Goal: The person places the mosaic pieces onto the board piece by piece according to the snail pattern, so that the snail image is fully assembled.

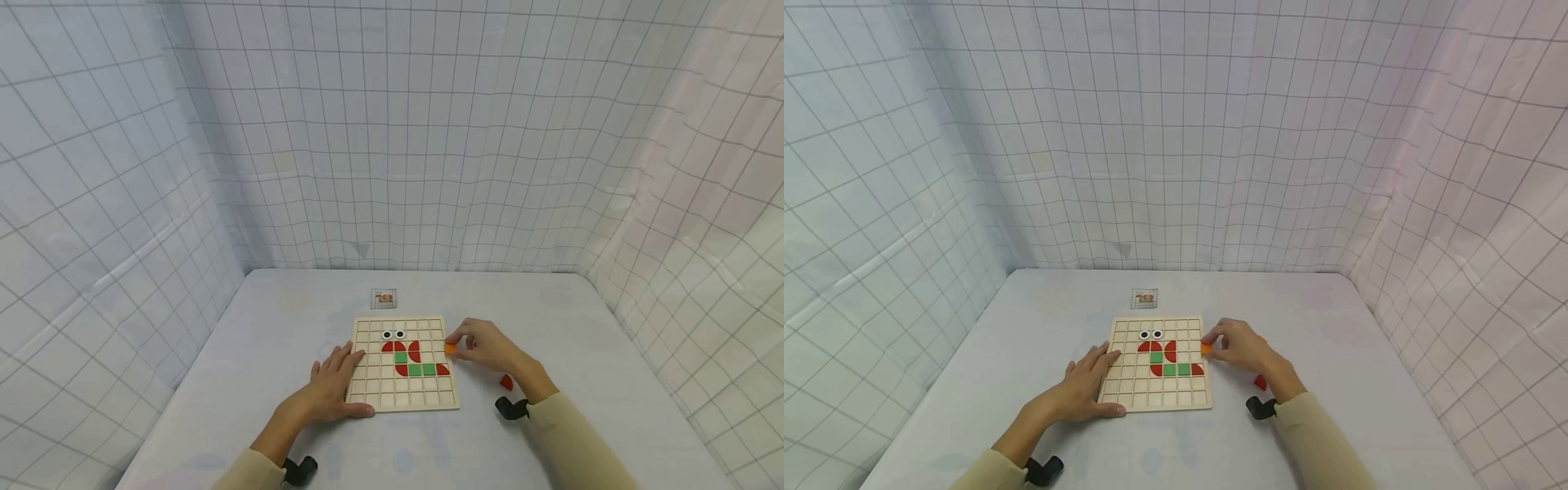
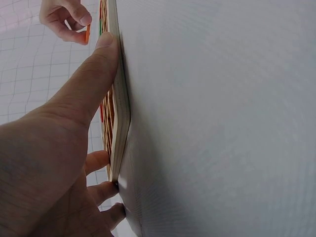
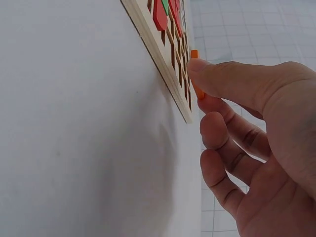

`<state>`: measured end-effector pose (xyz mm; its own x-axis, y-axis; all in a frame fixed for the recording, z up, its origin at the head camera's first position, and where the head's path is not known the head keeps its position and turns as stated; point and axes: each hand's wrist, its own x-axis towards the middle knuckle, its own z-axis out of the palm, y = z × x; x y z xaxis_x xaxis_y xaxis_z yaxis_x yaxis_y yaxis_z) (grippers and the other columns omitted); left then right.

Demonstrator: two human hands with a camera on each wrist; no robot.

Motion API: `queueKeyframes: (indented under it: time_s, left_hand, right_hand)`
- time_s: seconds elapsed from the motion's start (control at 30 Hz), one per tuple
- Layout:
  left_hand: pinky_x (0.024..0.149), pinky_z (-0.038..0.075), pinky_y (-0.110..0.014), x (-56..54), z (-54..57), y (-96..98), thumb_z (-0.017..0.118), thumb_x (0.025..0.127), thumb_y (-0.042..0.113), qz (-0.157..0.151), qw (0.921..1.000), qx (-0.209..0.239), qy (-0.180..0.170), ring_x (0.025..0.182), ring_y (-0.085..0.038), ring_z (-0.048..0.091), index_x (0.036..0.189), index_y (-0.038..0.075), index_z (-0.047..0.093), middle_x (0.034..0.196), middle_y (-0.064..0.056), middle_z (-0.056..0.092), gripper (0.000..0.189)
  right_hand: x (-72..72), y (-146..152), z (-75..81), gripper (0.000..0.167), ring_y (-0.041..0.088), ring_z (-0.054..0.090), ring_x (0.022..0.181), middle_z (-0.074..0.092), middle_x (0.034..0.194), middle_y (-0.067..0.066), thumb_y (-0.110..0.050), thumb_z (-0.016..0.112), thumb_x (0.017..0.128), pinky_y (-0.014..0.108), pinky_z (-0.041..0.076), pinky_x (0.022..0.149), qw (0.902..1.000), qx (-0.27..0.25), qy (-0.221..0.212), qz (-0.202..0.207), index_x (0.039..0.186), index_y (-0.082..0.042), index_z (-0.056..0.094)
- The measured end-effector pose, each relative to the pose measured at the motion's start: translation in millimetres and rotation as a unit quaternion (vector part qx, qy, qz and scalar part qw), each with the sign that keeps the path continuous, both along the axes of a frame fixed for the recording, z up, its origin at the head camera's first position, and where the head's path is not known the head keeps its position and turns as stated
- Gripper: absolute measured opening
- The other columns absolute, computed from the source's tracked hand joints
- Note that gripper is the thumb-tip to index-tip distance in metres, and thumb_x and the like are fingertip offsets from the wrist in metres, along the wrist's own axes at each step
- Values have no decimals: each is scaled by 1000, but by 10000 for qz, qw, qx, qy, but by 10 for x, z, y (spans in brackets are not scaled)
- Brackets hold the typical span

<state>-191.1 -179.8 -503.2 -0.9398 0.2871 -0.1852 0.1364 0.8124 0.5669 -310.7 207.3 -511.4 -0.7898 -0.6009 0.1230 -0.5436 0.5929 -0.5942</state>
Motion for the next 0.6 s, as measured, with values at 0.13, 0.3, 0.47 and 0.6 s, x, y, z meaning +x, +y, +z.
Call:
queueKeyframes:
  time_s: [0.13,0.3,0.47,0.6]
  left_hand:
    - [138,12,-89,-3,-6,-1,103,88,53,15,10000,-10,-8,181,-56,16,181,8,35,195,-26,18,123]
    - [138,12,-89,-12,-26,-9,103,88,53,15,10000,1,5,181,-55,16,181,9,35,195,-25,18,123]
    - [138,12,-89,-11,-31,-16,102,88,54,-6,10000,3,23,181,-55,16,181,9,35,195,-25,18,123]
    - [138,13,-89,-5,-14,-19,102,88,54,-23,10000,21,35,181,-56,17,181,8,35,194,-26,18,123]
  right_hand:
    - [-16,-92,-12,24,2,59,86,82,117,-2,-18,95,100,21,54,78,10000,-13,-8,39,124,-14,89]
    - [-37,-211,-32,24,3,58,84,82,113,-3,-18,95,100,21,53,78,10000,-13,7,76,123,-14,89]
    - [-51,-321,-55,22,6,60,86,83,112,-2,-16,95,100,22,54,77,9999,-81,-137,25,121,-14,88]
    - [-48,-399,-65,18,8,60,88,82,110,-6,-15,94,100,21,54,77,9998,-12,-167,-139,117,-17,88]
